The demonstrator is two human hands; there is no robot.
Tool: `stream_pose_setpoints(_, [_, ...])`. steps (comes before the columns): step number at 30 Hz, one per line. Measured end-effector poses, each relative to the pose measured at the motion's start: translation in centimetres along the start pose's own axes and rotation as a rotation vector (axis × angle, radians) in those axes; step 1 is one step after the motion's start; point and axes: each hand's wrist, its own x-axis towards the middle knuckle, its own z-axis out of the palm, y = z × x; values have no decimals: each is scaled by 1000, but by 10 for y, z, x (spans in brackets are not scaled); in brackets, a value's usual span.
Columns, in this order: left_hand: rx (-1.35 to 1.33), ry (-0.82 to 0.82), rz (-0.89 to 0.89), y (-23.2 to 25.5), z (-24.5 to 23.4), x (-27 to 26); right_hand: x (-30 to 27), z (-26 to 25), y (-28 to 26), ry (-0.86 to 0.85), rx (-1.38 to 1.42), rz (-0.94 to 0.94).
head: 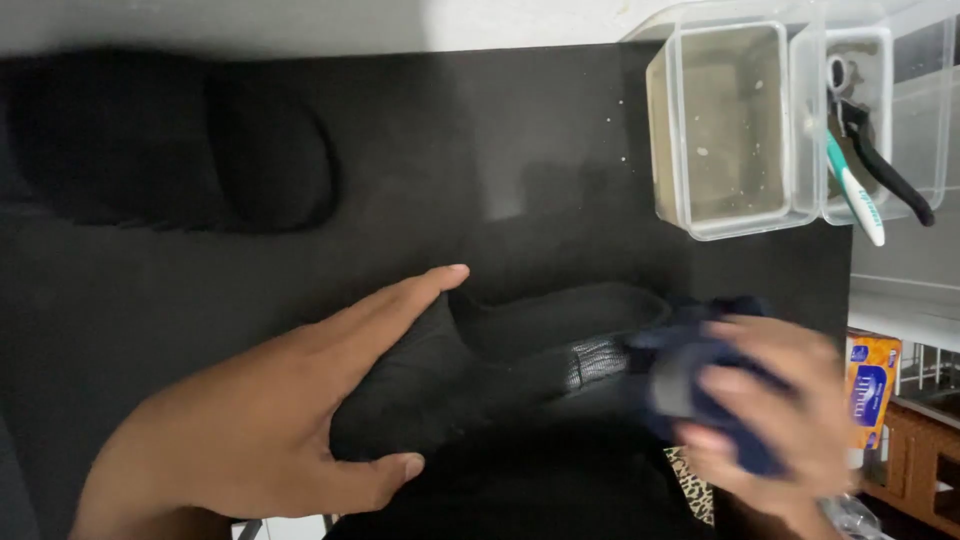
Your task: Scrubbing the strap of a black slide sandal using a toothbrush and soapy water, followed by wiping it with a cloth.
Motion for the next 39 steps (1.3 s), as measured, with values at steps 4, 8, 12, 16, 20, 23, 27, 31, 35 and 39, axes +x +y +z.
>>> stream_pose_setpoints(4, [18, 23, 11, 1, 4, 1, -4, 27, 20, -57, 79, -98])
stream_pose_setpoints(8, [11, 76, 142, -5, 5, -2, 33, -14, 12, -252, -56, 49])
stream_pose_setpoints(12, [-2, 33, 2, -9, 1, -2, 39, -33, 29, -375, -342, -64])
stream_pose_setpoints(16, [38, 12, -122, 1, -3, -3, 30, -30, 35, -430, -440, -139])
stream_pose_setpoints(20, [11, 13, -147, 1, -3, -2, -4, -43, 38, -286, -360, -121])
stream_pose_setpoints(23, [40, 34, -128, 3, -3, -2, -9, -32, 36, -302, -405, 57])
stream_pose_setpoints(27, [60, 20, -160, 4, -1, -3, -18, -12, 52, -235, -328, 170])
stream_pose_setpoints(31, [49, 31, -104, 10, -1, -4, -19, -15, 56, -147, -497, 84])
stream_pose_setpoints(35, [75, 34, -84, 13, 1, -1, 0, -44, 53, -37, -311, 293])
stream_pose_setpoints(39, [43, 155, -180, 16, 8, -3, 32, -57, 108, -165, -479, 313])
